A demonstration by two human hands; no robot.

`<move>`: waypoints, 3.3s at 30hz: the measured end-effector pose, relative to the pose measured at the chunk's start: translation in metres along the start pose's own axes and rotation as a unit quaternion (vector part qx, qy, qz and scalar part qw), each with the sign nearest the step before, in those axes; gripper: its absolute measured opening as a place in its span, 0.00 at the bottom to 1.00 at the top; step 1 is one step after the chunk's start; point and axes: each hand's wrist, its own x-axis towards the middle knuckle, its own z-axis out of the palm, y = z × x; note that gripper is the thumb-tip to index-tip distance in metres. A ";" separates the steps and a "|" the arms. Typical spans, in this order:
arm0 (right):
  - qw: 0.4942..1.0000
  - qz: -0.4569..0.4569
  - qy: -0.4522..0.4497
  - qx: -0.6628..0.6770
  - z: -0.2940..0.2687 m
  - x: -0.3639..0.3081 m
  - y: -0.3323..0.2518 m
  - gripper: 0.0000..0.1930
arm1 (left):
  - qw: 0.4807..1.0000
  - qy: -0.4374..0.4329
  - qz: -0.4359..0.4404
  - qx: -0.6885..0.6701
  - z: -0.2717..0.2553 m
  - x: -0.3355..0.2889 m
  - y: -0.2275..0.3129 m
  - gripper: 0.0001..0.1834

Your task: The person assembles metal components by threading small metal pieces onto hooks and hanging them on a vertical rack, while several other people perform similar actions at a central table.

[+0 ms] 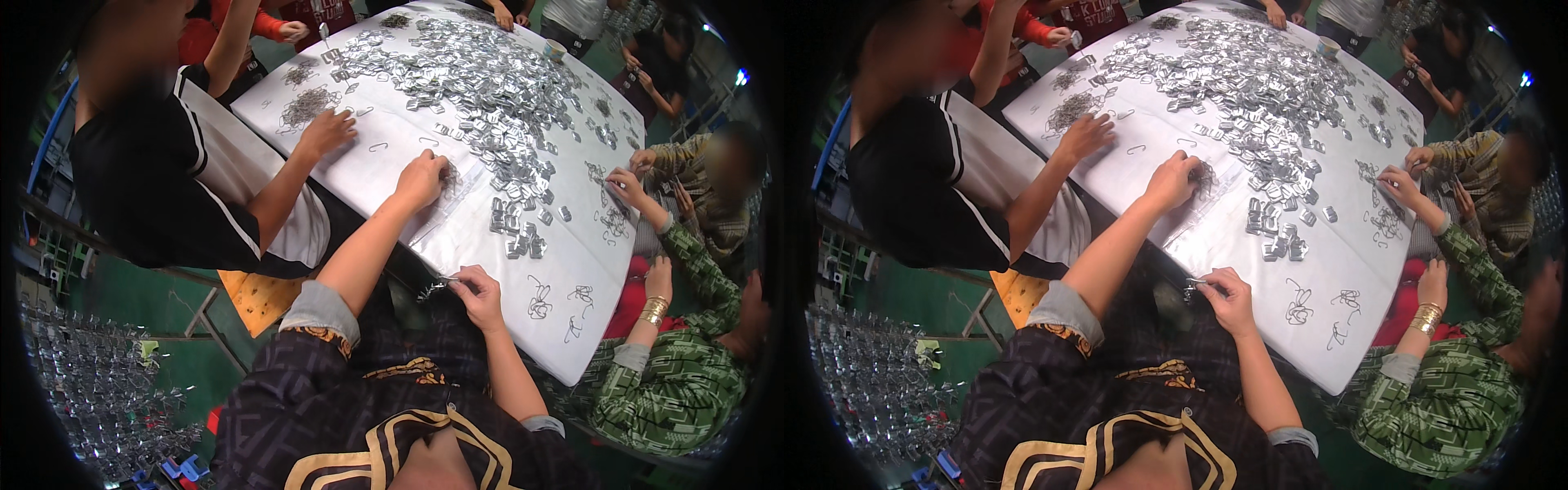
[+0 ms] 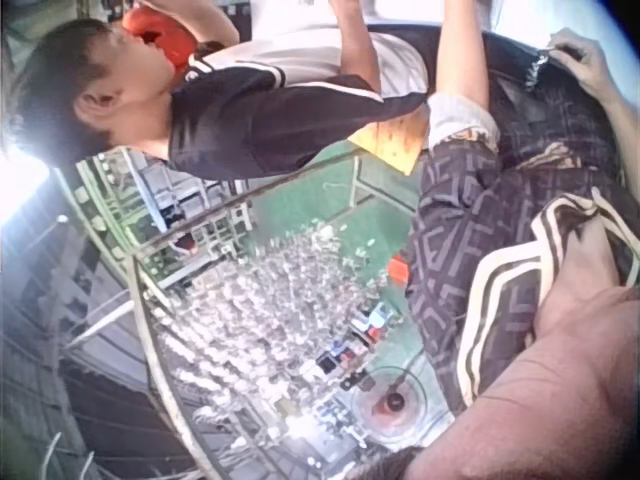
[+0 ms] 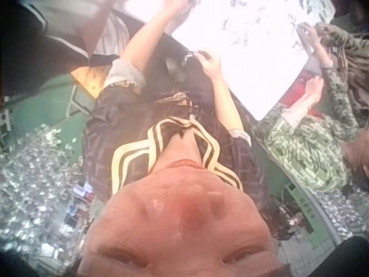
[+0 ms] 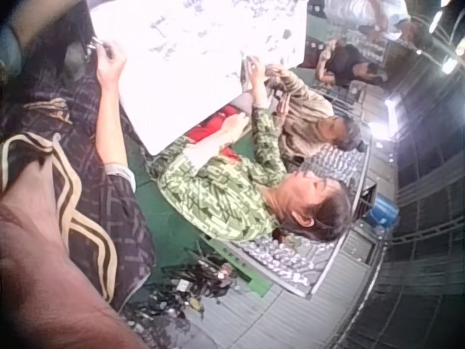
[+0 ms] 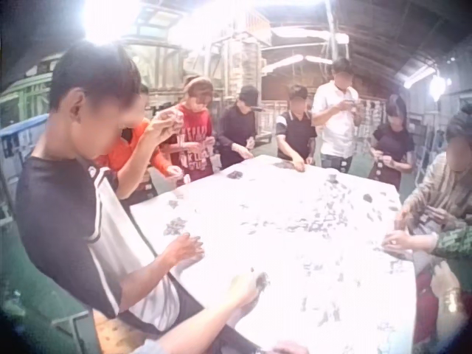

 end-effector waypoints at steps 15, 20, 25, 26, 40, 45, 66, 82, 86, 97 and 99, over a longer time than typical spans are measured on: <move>1.000 -0.020 -0.009 -0.006 0.000 0.000 0.003 0.04 | 0.982 0.172 -0.018 -0.075 -0.031 0.003 -0.027 0.07; 0.999 -0.030 0.000 -0.012 0.000 0.001 0.001 0.04 | 0.996 0.055 0.066 -0.021 -0.013 -0.013 0.001 0.13; 0.999 -0.041 -0.006 -0.020 -0.002 0.002 0.006 0.05 | 0.979 0.007 0.202 0.028 0.033 -0.011 0.017 0.16; 0.999 -0.039 -0.004 -0.016 -0.001 0.002 0.005 0.05 | 0.974 0.015 0.221 0.042 0.038 -0.011 0.018 0.17; 0.998 -0.057 -0.003 -0.022 0.000 0.001 0.003 0.05 | 0.997 0.057 0.045 -0.004 -0.024 -0.050 -0.009 0.06; 0.999 -0.034 0.004 -0.023 0.000 -0.002 0.005 0.05 | 0.997 0.041 0.025 0.060 -0.013 -0.036 -0.015 0.07; 0.999 -0.035 0.001 -0.029 0.001 -0.005 0.007 0.06 | 0.974 -0.005 0.168 0.151 0.011 -0.030 0.011 0.05; 0.997 -0.053 0.017 -0.055 0.004 -0.004 0.005 0.06 | 0.895 -0.068 -0.148 -0.416 -0.009 -0.082 -0.016 0.08; 0.998 -0.038 0.027 -0.046 0.009 -0.007 0.004 0.06 | 0.889 -0.077 -0.071 -0.446 -0.023 -0.122 0.012 0.07; 0.999 0.035 0.020 0.033 0.009 -0.013 0.008 0.06 | 0.943 0.064 -0.019 -0.327 -0.012 -0.192 0.053 0.03; 1.000 0.012 0.017 0.009 0.010 -0.013 0.003 0.06 | 0.938 0.074 -0.032 -0.336 -0.011 -0.193 0.057 0.03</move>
